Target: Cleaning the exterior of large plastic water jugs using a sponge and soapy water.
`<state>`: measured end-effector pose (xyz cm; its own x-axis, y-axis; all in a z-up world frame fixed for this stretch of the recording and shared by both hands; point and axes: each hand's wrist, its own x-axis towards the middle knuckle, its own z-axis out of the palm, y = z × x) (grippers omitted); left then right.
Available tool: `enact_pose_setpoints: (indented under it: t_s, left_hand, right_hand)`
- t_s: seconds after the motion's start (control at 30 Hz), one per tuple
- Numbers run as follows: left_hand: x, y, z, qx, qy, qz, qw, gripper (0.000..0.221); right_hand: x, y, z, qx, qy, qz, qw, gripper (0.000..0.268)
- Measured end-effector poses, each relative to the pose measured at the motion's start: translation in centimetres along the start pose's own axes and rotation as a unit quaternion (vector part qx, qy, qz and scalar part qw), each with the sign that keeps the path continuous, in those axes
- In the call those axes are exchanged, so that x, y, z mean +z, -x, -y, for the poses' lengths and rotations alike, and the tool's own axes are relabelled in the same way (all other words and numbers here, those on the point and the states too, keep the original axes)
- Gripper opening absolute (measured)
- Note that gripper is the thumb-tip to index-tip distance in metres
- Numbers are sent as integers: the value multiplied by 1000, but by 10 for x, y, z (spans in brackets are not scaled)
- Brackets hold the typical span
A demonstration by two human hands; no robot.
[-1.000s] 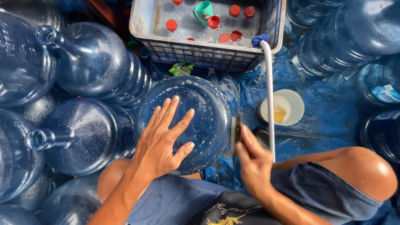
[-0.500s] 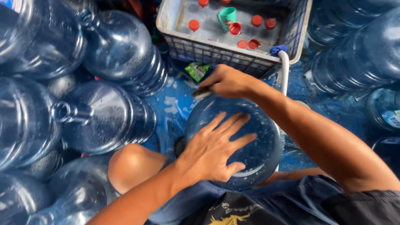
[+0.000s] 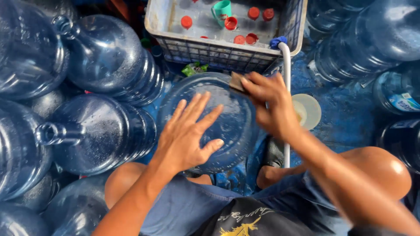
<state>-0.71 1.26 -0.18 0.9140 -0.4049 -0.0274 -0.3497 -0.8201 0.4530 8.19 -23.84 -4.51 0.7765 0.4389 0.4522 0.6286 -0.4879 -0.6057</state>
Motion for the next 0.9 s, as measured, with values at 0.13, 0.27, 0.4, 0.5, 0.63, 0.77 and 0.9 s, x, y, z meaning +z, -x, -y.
enact_pose_setpoints:
  t_s: [0.13,0.27,0.4,0.5,0.63,0.77,0.9]
  left_hand:
    - [-4,-7,13,-27,18,1,999,76]
    - [-1,-16,3,-1,21,21,1000,75]
    - [7,-28,-15,25,-10,55,998,81]
    - [2,-40,-4,19,-38,47,998,81]
    - [1,-48,-1,-3,-28,59,998,82]
    - [-5,-56,-7,-106,41,94,989,88]
    - [-22,-64,1,-149,-17,66,986,81]
  right_hand:
    - [-4,62,71,-1,26,-67,997,49]
    - [-5,55,27,43,9,-96,994,47]
    - [-13,28,46,79,-7,-111,991,47]
    - [-10,38,62,65,1,-80,995,46]
    - [-18,62,-71,236,43,-114,964,40]
    - [12,174,-259,591,173,18,787,27]
    - [3,124,-222,615,294,61,729,32]
